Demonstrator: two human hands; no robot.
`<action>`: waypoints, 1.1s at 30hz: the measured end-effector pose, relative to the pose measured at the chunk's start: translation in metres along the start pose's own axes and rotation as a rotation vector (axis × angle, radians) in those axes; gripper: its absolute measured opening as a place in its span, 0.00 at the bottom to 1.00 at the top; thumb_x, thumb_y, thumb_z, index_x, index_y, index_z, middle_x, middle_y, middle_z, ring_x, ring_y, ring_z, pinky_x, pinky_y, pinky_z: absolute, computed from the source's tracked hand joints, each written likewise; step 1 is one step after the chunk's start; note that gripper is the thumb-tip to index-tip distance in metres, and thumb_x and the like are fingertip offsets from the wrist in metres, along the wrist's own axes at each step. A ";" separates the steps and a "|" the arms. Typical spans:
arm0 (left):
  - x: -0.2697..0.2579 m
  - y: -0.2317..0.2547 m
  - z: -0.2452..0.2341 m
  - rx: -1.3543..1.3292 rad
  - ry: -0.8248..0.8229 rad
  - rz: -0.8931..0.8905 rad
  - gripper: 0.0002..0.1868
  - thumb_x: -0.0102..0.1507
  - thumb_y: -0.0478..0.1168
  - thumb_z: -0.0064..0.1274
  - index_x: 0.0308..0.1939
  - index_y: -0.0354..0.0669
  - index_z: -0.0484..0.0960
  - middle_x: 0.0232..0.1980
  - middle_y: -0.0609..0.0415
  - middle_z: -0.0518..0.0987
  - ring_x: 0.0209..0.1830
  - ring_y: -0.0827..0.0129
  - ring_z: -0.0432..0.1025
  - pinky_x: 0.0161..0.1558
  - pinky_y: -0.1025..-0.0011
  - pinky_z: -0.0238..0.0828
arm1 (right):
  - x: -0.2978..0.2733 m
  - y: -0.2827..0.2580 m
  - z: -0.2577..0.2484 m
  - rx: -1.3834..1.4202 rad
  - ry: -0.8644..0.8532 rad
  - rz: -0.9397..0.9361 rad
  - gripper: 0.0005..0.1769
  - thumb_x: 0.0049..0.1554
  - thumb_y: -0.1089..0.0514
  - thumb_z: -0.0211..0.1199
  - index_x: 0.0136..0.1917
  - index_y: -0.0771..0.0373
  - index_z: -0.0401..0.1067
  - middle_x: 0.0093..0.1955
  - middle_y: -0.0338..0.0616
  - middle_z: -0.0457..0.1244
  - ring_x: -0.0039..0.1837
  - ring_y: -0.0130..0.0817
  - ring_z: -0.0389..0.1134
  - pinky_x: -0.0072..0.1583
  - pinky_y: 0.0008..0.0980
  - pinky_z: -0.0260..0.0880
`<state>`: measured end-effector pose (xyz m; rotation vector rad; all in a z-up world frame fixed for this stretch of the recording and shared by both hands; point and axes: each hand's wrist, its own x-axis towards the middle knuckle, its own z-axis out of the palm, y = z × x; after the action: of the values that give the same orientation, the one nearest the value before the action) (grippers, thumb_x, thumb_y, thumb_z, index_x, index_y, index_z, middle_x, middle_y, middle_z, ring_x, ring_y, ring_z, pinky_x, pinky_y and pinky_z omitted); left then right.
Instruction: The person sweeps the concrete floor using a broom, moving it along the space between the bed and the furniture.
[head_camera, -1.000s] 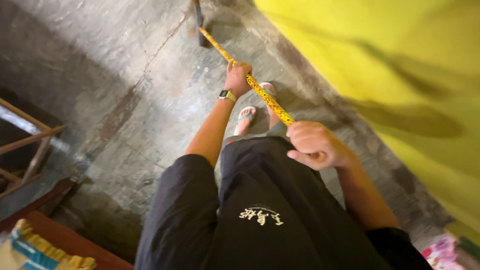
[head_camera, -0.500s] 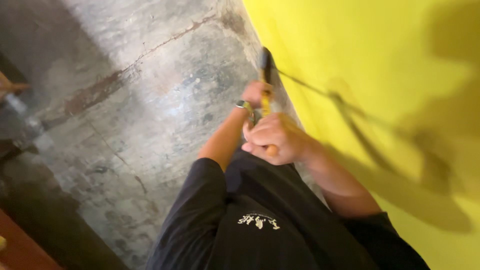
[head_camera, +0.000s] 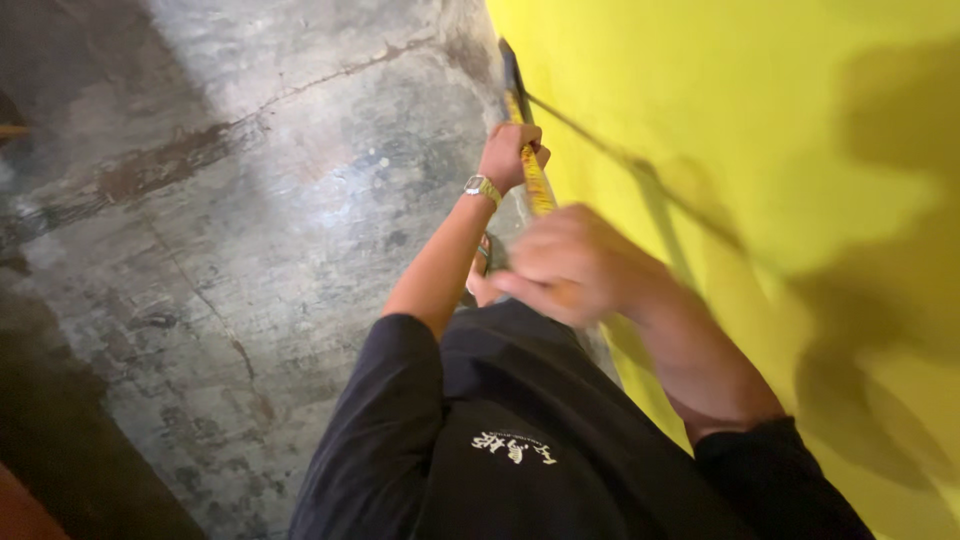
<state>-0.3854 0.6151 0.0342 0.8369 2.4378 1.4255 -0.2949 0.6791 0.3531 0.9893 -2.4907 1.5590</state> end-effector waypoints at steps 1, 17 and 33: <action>-0.003 -0.005 -0.001 -0.087 -0.082 -0.094 0.08 0.47 0.40 0.50 0.19 0.41 0.69 0.23 0.47 0.71 0.28 0.52 0.67 0.35 0.62 0.65 | 0.013 0.010 0.015 0.056 -0.051 0.019 0.20 0.49 0.65 0.61 0.23 0.60 0.55 0.22 0.40 0.49 0.27 0.36 0.52 0.33 0.35 0.50; -0.017 0.023 0.010 -0.175 0.083 -0.107 0.07 0.47 0.40 0.51 0.20 0.41 0.72 0.24 0.46 0.73 0.26 0.52 0.69 0.27 0.62 0.63 | 0.017 -0.020 -0.017 0.119 -0.114 0.036 0.24 0.47 0.68 0.62 0.21 0.62 0.48 0.21 0.42 0.45 0.25 0.37 0.48 0.31 0.35 0.48; -0.030 -0.032 -0.039 -0.022 0.314 -0.072 0.06 0.48 0.40 0.50 0.21 0.42 0.72 0.25 0.48 0.73 0.28 0.52 0.68 0.32 0.61 0.63 | 0.020 -0.017 0.010 0.157 -0.035 -0.034 0.22 0.48 0.71 0.57 0.23 0.63 0.46 0.23 0.43 0.42 0.27 0.40 0.47 0.33 0.37 0.45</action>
<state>-0.3897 0.5579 0.0240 0.5485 2.6373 1.6612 -0.2990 0.6564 0.3692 1.0816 -2.3907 1.7638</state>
